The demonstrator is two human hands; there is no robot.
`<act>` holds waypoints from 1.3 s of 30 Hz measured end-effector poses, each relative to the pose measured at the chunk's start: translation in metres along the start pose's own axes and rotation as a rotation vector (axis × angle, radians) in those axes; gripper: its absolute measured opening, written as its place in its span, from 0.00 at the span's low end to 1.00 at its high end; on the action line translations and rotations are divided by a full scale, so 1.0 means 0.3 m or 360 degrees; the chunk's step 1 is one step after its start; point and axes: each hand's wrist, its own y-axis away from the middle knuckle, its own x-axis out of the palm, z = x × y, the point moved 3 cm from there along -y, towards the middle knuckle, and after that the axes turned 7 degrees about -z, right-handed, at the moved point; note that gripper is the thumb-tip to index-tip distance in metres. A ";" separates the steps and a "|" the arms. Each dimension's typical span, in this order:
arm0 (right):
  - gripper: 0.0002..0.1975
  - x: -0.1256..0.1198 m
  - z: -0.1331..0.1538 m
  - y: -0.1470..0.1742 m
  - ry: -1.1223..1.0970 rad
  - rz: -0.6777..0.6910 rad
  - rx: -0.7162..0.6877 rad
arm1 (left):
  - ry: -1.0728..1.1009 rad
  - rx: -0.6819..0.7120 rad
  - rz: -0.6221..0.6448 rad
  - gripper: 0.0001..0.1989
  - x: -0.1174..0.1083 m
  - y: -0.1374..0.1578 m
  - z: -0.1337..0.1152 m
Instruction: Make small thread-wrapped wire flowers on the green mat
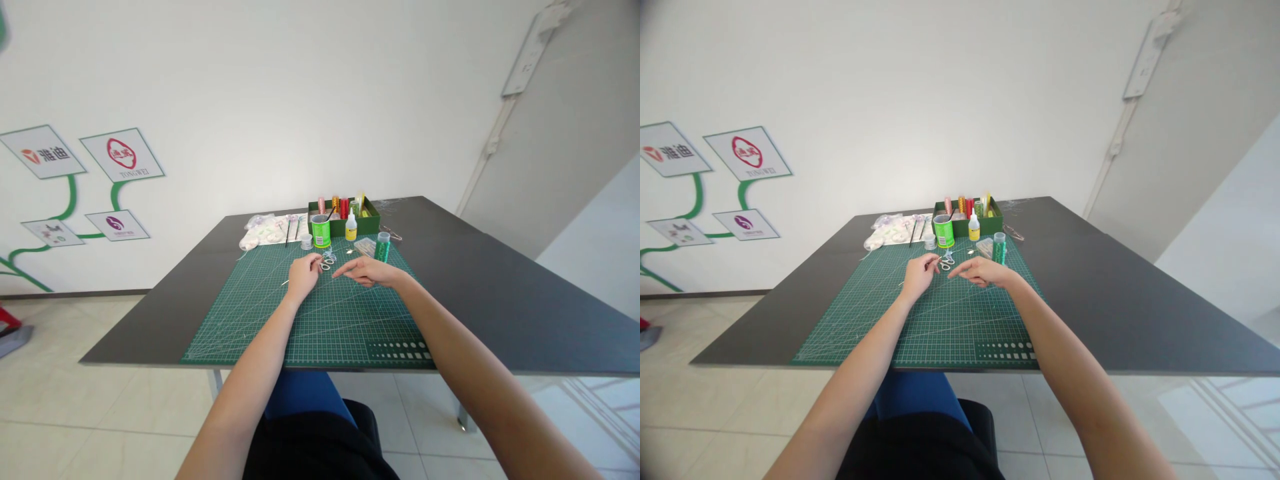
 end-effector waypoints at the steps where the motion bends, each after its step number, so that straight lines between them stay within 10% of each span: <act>1: 0.24 0.002 0.004 0.002 -0.0039 0.0032 -0.0011 | -0.0035 0.0014 0.0020 0.10 0.001 0.003 0.000; 21: 0.17 0.001 0.004 0.002 -0.0325 0.0207 -0.0104 | -0.0142 0.0157 0.0161 0.11 0.020 0.023 -0.018; 39: 0.25 -0.039 -0.016 -0.023 -0.0507 -0.0339 -0.0129 | 0.0008 0.0403 0.0387 0.11 0.041 0.034 -0.053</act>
